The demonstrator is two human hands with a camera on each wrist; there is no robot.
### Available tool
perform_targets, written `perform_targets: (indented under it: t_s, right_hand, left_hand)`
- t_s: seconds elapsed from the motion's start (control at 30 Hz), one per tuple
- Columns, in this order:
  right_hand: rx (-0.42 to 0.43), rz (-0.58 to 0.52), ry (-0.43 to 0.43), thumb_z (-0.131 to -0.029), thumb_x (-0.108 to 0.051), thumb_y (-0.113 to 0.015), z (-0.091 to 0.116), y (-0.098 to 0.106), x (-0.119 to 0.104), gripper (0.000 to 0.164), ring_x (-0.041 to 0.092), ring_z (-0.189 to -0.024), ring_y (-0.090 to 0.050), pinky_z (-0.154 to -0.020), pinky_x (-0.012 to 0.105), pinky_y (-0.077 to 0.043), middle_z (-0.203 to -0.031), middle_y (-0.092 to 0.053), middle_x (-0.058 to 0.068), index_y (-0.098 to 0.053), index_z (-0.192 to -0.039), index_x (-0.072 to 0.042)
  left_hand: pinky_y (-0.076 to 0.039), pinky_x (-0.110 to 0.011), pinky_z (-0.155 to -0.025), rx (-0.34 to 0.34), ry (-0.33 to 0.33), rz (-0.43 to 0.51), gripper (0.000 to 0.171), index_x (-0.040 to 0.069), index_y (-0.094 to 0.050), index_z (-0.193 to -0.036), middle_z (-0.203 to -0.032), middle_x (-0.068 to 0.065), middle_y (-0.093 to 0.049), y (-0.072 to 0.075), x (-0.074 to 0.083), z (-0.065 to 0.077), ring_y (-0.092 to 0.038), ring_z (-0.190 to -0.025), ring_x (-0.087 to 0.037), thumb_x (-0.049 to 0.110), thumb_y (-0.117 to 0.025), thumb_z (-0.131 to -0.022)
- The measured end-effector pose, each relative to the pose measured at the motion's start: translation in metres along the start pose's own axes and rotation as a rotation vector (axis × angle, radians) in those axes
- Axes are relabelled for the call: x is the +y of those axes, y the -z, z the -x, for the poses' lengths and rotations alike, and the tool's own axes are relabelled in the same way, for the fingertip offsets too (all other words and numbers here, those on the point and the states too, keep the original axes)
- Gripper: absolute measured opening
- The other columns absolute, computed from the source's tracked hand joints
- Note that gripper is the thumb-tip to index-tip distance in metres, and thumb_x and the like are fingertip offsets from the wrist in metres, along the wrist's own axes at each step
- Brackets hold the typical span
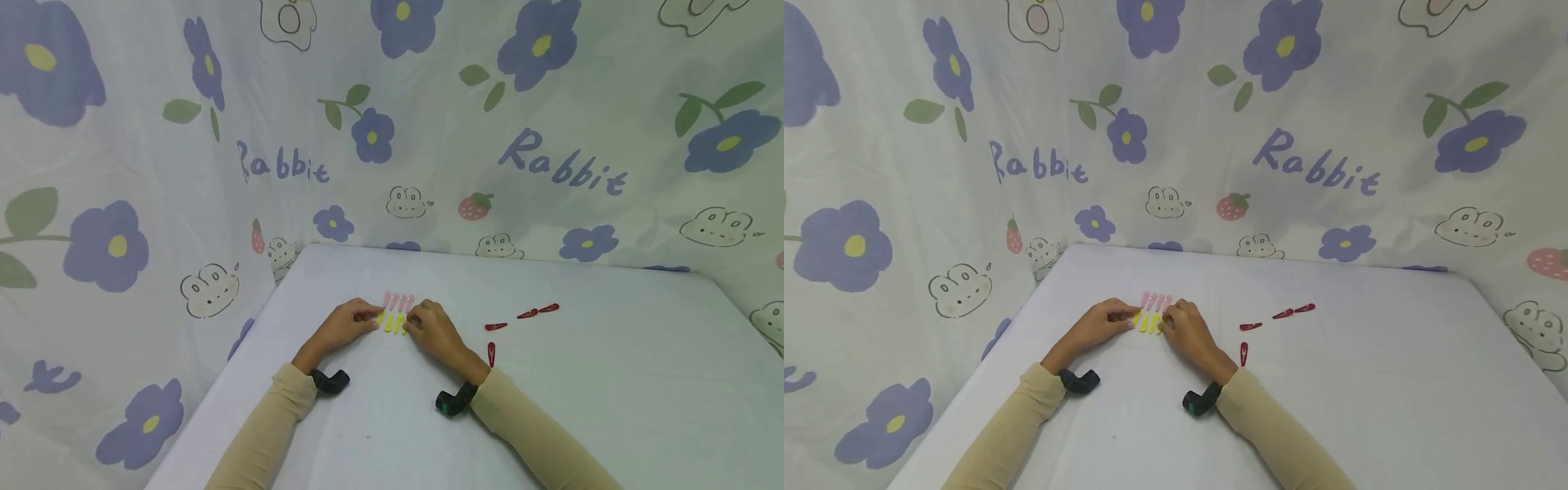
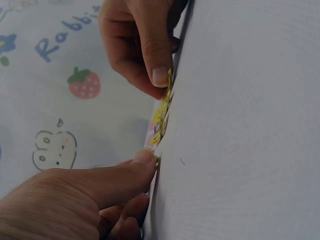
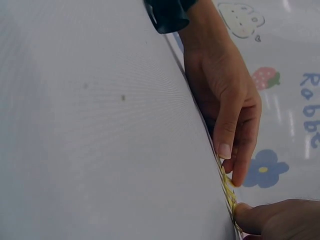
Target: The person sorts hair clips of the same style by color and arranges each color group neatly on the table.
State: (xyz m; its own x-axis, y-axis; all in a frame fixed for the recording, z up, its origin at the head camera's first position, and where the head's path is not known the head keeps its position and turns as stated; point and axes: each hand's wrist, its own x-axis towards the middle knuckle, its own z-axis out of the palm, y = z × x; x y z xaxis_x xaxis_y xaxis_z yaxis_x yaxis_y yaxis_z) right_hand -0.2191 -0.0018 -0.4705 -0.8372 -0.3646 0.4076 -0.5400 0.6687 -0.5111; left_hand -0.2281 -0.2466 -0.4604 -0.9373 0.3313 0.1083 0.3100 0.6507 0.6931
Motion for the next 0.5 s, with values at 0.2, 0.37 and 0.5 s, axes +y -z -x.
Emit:
perform_targets:
  t_s: [0.2, 0.37, 0.5]
  right_hand:
    - [-0.002, 0.002, 0.002, -0.086, -0.015, -0.079, -0.0006, 0.0007, -0.0005, 0.014, 0.014, -0.083, -0.052, -0.074, 0.029, -0.048, -0.091, -0.063, 0.003, -0.074, -0.095, -0.006]
    - [0.003, 0.013, 0.006, -0.086, -0.016, -0.079, 0.0008, -0.0008, 0.0003, 0.014, 0.013, -0.084, -0.053, -0.074, 0.029, -0.048, -0.092, -0.063, 0.002, -0.074, -0.095, -0.007]
    - [0.007, 0.007, 0.01, -0.087, -0.016, -0.079, 0.0009, -0.0006, 0.0004, 0.015, 0.014, -0.084, -0.053, -0.074, 0.029, -0.048, -0.092, -0.063, 0.003, -0.073, -0.096, -0.006]
  left_hand:
    - [-0.048, -0.027, -0.079, 0.002, 0.001, -0.002, 0.033, 0.018, -0.072, -0.123, -0.105, 0.002, -0.067, 0.0003, -0.0016, -0.0008, -0.058, -0.089, -0.011, 0.021, -0.075, -0.09]
    - [-0.048, -0.027, -0.08, -0.007, 0.015, -0.01, 0.033, 0.019, -0.072, -0.124, -0.106, 0.002, -0.067, -0.0004, -0.0018, -0.0008, -0.058, -0.089, -0.011, 0.021, -0.074, -0.091]
    - [-0.048, -0.028, -0.08, -0.001, 0.006, -0.004, 0.032, 0.018, -0.072, -0.123, -0.105, 0.002, -0.067, -0.0003, -0.0016, -0.0009, -0.058, -0.089, -0.011, 0.02, -0.074, -0.091]
